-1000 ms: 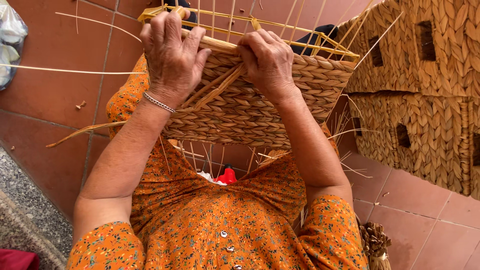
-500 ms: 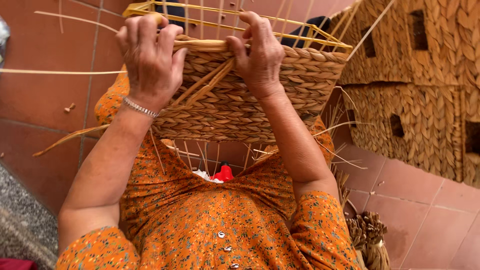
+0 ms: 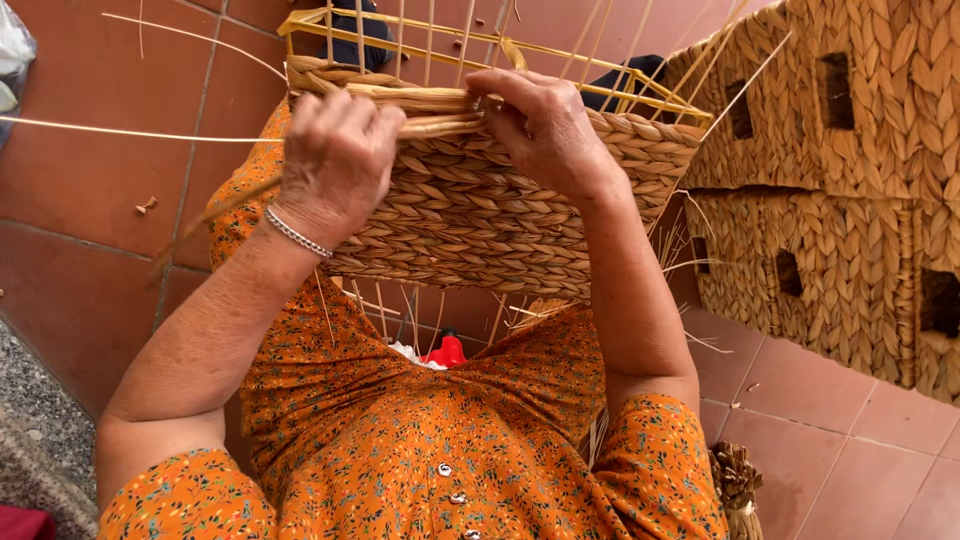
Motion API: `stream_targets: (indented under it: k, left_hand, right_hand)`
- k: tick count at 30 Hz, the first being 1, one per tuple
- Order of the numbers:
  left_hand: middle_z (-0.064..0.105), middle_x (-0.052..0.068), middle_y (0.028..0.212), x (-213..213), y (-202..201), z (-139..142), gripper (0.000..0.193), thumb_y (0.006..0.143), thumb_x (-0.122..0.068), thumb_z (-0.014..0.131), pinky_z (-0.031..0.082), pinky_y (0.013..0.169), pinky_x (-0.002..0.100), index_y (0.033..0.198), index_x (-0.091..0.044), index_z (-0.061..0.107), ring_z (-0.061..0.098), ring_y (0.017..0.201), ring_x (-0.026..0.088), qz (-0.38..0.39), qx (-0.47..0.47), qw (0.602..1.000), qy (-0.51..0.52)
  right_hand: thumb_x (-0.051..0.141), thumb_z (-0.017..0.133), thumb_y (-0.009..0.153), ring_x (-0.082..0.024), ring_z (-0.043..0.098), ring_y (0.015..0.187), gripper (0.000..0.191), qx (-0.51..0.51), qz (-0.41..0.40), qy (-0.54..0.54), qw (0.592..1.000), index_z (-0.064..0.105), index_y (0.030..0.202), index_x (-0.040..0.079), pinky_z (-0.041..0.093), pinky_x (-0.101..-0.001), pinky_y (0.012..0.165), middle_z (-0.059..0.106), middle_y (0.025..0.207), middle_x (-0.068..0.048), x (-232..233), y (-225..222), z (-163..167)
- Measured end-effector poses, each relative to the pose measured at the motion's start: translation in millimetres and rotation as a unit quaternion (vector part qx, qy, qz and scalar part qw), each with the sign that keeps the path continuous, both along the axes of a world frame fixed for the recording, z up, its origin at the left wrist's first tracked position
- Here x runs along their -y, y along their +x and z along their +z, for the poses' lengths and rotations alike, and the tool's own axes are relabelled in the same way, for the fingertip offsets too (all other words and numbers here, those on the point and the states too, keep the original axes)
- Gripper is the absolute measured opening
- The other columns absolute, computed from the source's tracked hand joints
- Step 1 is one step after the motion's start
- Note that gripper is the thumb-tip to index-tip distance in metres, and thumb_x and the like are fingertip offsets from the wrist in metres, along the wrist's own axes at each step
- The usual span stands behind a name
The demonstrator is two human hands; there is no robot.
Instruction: The person sits on a tiled floor weaving a water hyacinth basket around a bamboo frame, threading and tightening woven strands over the rim and tucking in loose ends. They reach to the side to grab new strands from a pile and rotate the basket to work on different sides.
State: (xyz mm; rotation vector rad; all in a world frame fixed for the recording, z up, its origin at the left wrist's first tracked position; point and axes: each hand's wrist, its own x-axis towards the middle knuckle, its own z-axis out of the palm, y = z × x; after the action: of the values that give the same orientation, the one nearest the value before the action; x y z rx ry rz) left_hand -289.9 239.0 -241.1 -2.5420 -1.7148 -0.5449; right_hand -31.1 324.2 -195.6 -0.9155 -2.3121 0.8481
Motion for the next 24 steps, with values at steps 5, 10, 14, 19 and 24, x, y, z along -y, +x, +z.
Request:
stream_targets:
  k: [5,10,14,19,24]
  left_hand:
    - [0.062,0.004,0.093,-21,1,48,0.013,0.096,-0.004,0.068,0.044,0.093,0.047,0.108,-0.006,0.072,0.056,0.107,0.025,0.051,-0.012,0.989,0.141]
    - [0.066,0.008,0.118,0,30,58,0.021,0.102,-0.011,0.071,0.042,0.101,0.047,0.122,-0.006,0.072,0.053,0.119,0.025,-0.075,0.041,0.974,0.208]
    - [0.069,0.012,0.105,-20,42,26,0.021,0.113,-0.003,0.066,0.054,0.087,0.039,0.133,0.000,0.071,0.062,0.106,0.027,-0.056,0.051,0.997,0.024]
    - [0.069,0.014,0.071,-90,53,-12,0.028,0.099,-0.027,0.076,0.055,0.051,0.040,0.108,-0.001,0.069,0.069,0.060,0.026,0.032,0.097,0.993,-0.065]
    - [0.073,0.012,0.073,-97,54,-14,0.023,0.095,-0.027,0.077,0.057,0.055,0.039,0.091,-0.006,0.070,0.072,0.065,0.025,0.028,0.261,0.965,-0.021]
  right_hand:
    - [0.009,0.079,0.095,-0.026,0.075,0.095,0.021,0.018,-0.022,0.120,0.992,0.072,0.115,0.008,0.060,-0.0377,0.085,0.075,0.105,-0.010,4,-18,-6]
    - [0.010,0.075,0.100,-0.028,0.072,0.087,0.013,-0.004,-0.087,0.108,0.990,0.064,0.106,0.006,0.056,-0.0414,0.076,0.072,0.093,-0.009,6,-17,-31]
    - [0.011,0.070,0.105,-0.029,0.069,0.082,0.012,0.005,-0.086,0.038,0.996,0.059,0.107,0.006,0.053,-0.0433,0.073,0.068,0.088,-0.012,8,-8,-31]
    - [0.010,0.067,0.107,-0.033,0.068,0.085,0.010,0.006,-0.060,0.034,0.998,0.058,0.111,0.006,0.052,-0.0447,0.073,0.068,0.090,-0.012,9,-5,-19]
    - [0.008,0.065,0.106,-0.029,0.071,0.083,0.007,-0.012,-0.071,0.015,0.997,0.060,0.112,0.006,0.054,-0.0422,0.073,0.070,0.090,-0.010,6,-10,-13]
